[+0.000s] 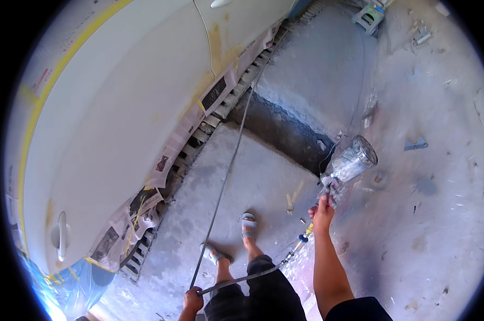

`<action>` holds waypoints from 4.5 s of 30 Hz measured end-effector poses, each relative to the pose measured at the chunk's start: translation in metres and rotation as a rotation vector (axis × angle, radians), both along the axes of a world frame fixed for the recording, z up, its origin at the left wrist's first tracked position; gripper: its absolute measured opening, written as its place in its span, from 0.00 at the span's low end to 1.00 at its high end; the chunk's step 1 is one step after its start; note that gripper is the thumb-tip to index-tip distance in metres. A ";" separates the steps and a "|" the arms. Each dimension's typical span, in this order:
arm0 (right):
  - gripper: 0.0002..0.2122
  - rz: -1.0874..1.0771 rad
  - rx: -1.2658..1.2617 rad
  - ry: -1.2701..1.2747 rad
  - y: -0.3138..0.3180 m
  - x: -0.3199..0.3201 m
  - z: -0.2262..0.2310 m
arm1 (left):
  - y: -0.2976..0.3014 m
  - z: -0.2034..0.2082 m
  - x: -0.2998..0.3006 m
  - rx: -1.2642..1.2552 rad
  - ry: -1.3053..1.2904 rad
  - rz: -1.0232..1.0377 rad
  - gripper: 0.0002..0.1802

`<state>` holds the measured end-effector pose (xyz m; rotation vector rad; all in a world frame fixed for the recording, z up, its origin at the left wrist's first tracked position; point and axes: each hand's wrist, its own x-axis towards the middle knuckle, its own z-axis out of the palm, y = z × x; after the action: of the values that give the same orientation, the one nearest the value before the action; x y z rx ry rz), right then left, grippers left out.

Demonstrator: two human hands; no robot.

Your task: The person prepares a white car for painting by wiping the side door panel with their hand to remove dust or residue. They use a spray gun to apply a light coat of paint to the door panel, moving the gun in smooth, even strokes. The person also adjusts the spray gun and checks the surface of the car.

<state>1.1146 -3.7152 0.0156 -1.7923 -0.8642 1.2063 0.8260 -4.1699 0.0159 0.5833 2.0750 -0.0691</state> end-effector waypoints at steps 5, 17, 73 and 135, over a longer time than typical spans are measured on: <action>0.23 -0.021 -0.054 -0.024 -0.016 -0.010 0.009 | -0.009 0.010 -0.003 -0.028 -0.014 -0.074 0.10; 0.23 -0.067 -0.080 -0.089 -0.035 -0.005 0.015 | -0.031 0.007 -0.011 -0.016 -0.030 -0.116 0.12; 0.16 1.432 0.370 0.353 -0.337 -0.356 0.246 | -0.333 0.047 0.007 0.215 0.164 0.369 0.08; 0.09 1.593 0.800 0.174 -0.506 -0.410 0.190 | -0.500 0.037 -0.068 0.112 0.083 0.367 0.10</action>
<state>0.7042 -4.2207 0.2052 -0.0865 -2.3614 1.4262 0.7585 -4.6701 0.0530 0.2607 2.2456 0.2398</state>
